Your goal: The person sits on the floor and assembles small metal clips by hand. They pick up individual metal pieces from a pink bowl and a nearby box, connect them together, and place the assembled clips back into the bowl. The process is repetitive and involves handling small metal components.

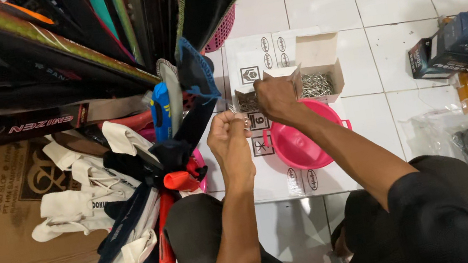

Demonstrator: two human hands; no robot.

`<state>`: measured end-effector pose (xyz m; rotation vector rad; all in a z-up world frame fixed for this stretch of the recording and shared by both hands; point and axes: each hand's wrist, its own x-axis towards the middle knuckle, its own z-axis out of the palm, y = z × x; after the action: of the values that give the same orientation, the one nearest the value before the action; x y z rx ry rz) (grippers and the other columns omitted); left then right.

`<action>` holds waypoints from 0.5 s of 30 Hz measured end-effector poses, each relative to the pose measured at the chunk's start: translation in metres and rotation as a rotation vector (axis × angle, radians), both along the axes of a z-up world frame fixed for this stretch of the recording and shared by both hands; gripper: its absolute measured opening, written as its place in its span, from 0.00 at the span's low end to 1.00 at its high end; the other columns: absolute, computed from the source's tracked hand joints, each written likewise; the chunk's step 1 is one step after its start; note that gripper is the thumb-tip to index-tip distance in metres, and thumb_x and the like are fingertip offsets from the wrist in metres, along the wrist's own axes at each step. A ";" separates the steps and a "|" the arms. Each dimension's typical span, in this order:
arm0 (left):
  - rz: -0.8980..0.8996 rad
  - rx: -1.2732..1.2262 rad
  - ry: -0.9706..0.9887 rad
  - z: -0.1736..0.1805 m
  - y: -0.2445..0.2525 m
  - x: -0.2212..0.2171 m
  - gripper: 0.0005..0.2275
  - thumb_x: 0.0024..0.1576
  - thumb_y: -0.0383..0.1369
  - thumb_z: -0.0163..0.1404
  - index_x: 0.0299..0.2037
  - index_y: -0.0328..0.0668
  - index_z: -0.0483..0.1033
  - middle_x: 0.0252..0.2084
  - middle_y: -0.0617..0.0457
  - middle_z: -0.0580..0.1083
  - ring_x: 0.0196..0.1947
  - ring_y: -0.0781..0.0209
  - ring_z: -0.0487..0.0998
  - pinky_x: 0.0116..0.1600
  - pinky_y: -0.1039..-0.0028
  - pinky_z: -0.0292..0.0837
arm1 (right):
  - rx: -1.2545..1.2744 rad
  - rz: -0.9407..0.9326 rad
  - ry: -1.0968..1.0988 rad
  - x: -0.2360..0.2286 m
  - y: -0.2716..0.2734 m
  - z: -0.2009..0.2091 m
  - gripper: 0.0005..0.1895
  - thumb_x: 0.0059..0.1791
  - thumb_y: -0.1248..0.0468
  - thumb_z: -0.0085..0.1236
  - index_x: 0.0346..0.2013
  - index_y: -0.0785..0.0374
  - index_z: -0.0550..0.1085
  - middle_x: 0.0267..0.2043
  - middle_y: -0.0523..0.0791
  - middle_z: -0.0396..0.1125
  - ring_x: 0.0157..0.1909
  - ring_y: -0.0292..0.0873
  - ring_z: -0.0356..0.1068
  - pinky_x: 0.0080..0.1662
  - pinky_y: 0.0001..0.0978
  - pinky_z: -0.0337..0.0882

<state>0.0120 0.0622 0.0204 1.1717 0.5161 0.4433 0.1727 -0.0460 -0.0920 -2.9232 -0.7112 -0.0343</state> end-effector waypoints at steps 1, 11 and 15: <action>0.000 -0.001 0.002 0.001 0.000 0.000 0.02 0.52 0.24 0.50 0.32 0.41 0.74 0.25 0.50 0.73 0.20 0.68 0.69 0.31 0.80 0.62 | -0.001 0.000 0.002 0.004 0.001 -0.006 0.12 0.49 0.62 0.47 0.38 0.62 0.78 0.32 0.53 0.75 0.37 0.58 0.79 0.38 0.56 0.77; 0.008 0.056 0.023 -0.016 -0.001 0.006 0.02 0.53 0.26 0.51 0.34 0.41 0.75 0.26 0.51 0.73 0.22 0.68 0.70 0.32 0.81 0.61 | 0.252 0.028 0.052 -0.019 -0.010 -0.012 0.09 0.49 0.61 0.52 0.34 0.57 0.80 0.27 0.49 0.73 0.33 0.58 0.78 0.34 0.54 0.77; 0.015 0.106 0.040 -0.009 -0.007 0.003 0.03 0.53 0.24 0.52 0.33 0.40 0.77 0.26 0.53 0.71 0.24 0.69 0.68 0.32 0.80 0.60 | 0.810 0.062 0.321 -0.088 -0.020 0.088 0.09 0.53 0.62 0.52 0.40 0.58 0.80 0.30 0.54 0.74 0.36 0.58 0.77 0.38 0.50 0.74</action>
<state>0.0155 0.0547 0.0112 1.2812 0.5415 0.4656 0.0850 -0.0659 -0.0043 -2.0687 -0.5563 0.1217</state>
